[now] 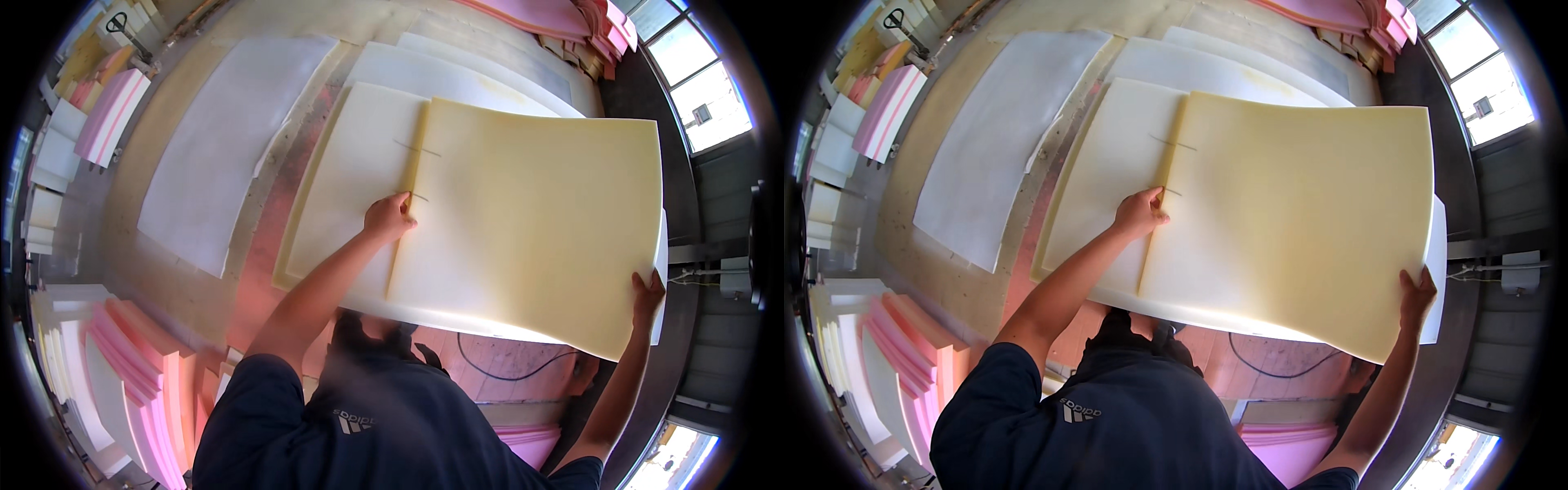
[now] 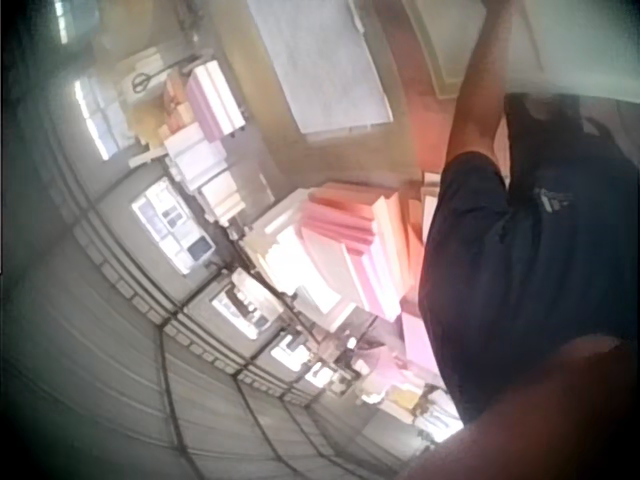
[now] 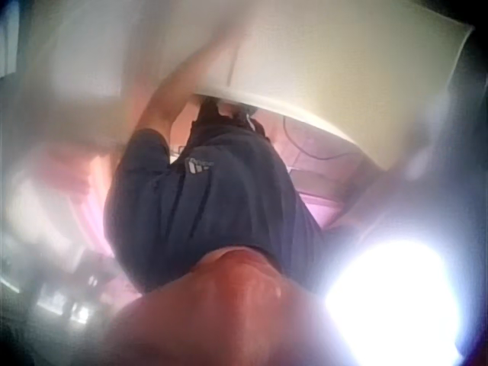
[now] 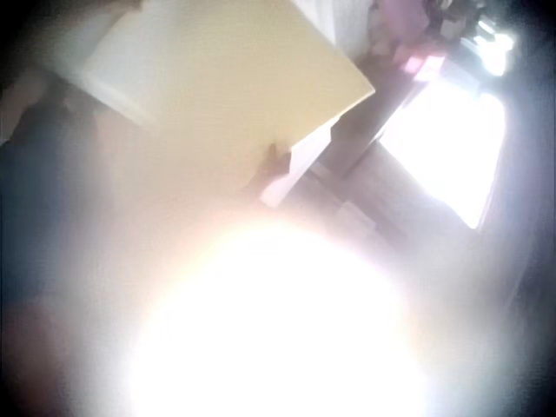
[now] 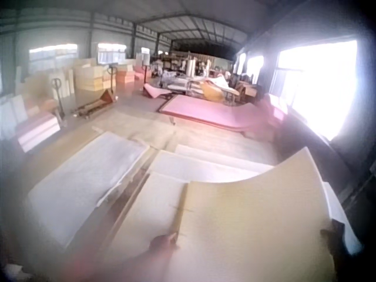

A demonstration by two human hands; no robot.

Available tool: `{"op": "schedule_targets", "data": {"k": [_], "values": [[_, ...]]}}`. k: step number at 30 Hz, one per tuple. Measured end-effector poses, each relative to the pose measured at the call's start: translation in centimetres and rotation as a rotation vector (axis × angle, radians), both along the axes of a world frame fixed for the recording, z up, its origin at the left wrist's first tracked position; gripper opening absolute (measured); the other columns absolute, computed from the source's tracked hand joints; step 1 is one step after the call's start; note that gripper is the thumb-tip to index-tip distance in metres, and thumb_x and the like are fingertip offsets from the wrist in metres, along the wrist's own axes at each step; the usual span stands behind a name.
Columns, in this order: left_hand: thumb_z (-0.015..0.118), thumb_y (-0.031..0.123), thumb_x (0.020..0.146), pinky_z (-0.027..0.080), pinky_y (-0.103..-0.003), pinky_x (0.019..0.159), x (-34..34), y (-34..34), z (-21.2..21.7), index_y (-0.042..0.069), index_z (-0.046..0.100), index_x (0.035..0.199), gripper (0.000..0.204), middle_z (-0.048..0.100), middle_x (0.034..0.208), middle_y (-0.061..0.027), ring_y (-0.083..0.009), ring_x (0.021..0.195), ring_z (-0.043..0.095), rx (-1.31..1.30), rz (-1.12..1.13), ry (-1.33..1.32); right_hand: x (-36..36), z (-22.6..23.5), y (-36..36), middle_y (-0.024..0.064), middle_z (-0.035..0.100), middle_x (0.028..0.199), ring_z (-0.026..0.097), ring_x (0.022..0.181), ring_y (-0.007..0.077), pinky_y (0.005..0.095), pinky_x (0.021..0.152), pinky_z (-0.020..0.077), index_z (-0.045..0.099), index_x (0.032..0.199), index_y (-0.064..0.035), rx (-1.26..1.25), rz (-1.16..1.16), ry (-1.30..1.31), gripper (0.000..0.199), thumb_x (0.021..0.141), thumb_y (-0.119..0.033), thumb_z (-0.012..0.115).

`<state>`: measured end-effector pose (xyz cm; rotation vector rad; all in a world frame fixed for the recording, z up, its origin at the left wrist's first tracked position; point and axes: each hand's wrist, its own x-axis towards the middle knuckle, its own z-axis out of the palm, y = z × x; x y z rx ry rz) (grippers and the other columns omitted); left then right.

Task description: The person picks up white and pink foam sheets from stacks, places them on a table, and aligns them. They then use a spray gun to apply a substance to the edges of the stacked sheets before moving them aside.

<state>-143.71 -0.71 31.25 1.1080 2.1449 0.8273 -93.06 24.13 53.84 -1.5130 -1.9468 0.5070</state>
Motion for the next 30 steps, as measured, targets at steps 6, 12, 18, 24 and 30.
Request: {"op": "schedule_targets", "data": {"k": [6,12,18,24,30], "values": [[0.058,0.052,0.089,0.021,-0.049,0.115,3.0,-1.0,-2.5,-0.002,0.024,0.15,0.088,0.03,0.152,-0.0184,-0.0324,0.143,0.024,0.166,-0.075,0.546,-0.6,0.2,-0.4,0.0069,0.068,0.1,0.062,0.086,0.0135,0.0285,0.078,0.0496,0.061,0.12,0.0049,-0.032,0.032,-0.002,0.039,0.082,-0.006,0.069],[0.044,0.07,0.088,0.004,-0.054,0.119,3.8,-0.7,-2.3,-0.008,0.014,0.151,0.104,0.015,0.159,-0.0234,-0.033,0.15,0.006,0.035,-0.212,0.607,-0.8,0.5,-0.7,0.003,0.067,0.095,0.06,0.082,0.0105,0.0269,0.074,0.0486,0.063,0.115,0.0035,-0.014,0.04,0.017,0.034,0.083,-0.007,0.069],[0.046,0.073,0.085,0.003,-0.054,0.119,2.9,-0.6,-1.0,-0.005,0.015,0.152,0.107,0.014,0.16,-0.0223,-0.0332,0.15,0.006,-0.024,-0.298,0.629,-2.4,1.9,-2.1,0.0056,0.068,0.098,0.061,0.084,0.0126,0.0288,0.076,0.0493,0.063,0.116,0.0041,0.002,0.017,-0.028,0.036,0.082,-0.005,0.068],[0.044,0.074,0.085,0.004,-0.054,0.119,1.2,1.7,-1.7,-0.005,0.013,0.152,0.108,0.013,0.161,-0.0198,-0.0327,0.15,0.006,0.061,-0.173,0.618,-4.0,3.5,-3.6,0.0048,0.067,0.096,0.06,0.082,0.012,0.0284,0.075,0.0488,0.063,0.113,0.0045,-0.058,0.018,0.018,0.032,0.082,-0.003,0.067],[0.042,0.073,0.087,0.004,-0.054,0.119,1.0,3.2,-1.6,-0.005,0.011,0.152,0.107,0.012,0.16,-0.0201,-0.0311,0.15,0.006,-0.027,-0.252,0.639,-4.5,4.4,-4.5,0.0025,0.067,0.095,0.059,0.083,0.0106,0.0266,0.076,0.048,0.064,0.113,0.0034,-0.042,-0.004,0.033,0.031,0.082,0.0,0.066]]}}
